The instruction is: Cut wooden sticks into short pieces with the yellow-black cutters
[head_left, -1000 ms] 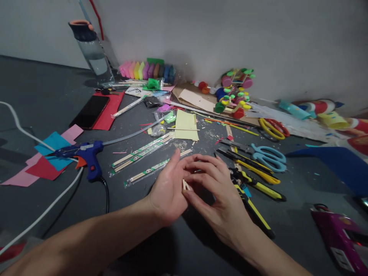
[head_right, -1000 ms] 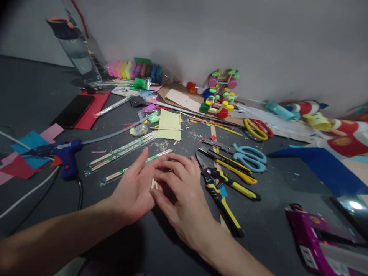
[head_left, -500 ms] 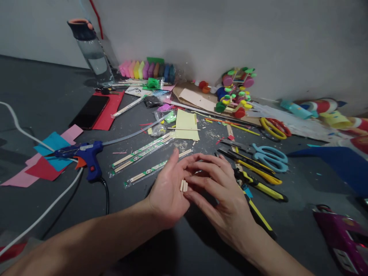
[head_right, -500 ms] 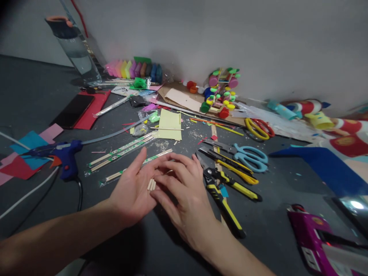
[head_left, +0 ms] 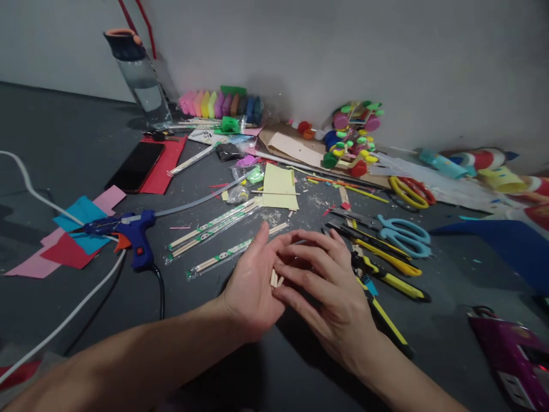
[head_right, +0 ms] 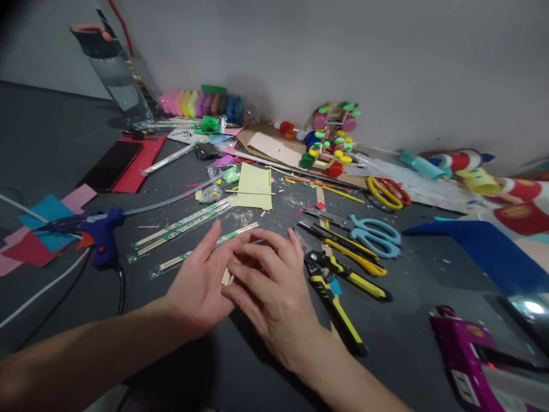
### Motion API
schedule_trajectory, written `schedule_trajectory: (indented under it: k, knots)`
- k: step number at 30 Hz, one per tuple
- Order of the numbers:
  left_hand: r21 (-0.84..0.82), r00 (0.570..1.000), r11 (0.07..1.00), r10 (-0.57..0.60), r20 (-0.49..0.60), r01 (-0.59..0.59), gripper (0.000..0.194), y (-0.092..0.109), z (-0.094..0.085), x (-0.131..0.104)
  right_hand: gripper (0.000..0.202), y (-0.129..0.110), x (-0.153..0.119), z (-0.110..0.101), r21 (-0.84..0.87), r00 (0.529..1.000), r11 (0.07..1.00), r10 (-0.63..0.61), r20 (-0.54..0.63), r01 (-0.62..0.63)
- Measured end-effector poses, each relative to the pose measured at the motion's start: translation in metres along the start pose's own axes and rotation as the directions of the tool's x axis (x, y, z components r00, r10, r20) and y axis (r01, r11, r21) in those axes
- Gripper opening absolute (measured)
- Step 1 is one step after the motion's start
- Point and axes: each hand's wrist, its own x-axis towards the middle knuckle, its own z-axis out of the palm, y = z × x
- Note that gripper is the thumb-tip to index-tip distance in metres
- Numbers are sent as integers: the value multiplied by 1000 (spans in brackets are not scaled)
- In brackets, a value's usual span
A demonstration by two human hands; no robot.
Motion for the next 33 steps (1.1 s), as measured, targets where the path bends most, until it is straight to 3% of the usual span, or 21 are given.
schedule_trajectory:
  k: [11,20,33]
  knots:
    - [-57,1000,998,20,-5,-20,60,-1,1,-2,25,-6,-1,-3,-56,1000,998,14,-7,-14]
    - [-61,999,998,-24,-33,22,64,3,5,-1,17,-8,-1,-4,-64,999,998,12,-43,-15]
    - [-48,999,999,-20,-42,18,60,3,5,-1,15,-9,1,0,44,992,992,122,-18,-121]
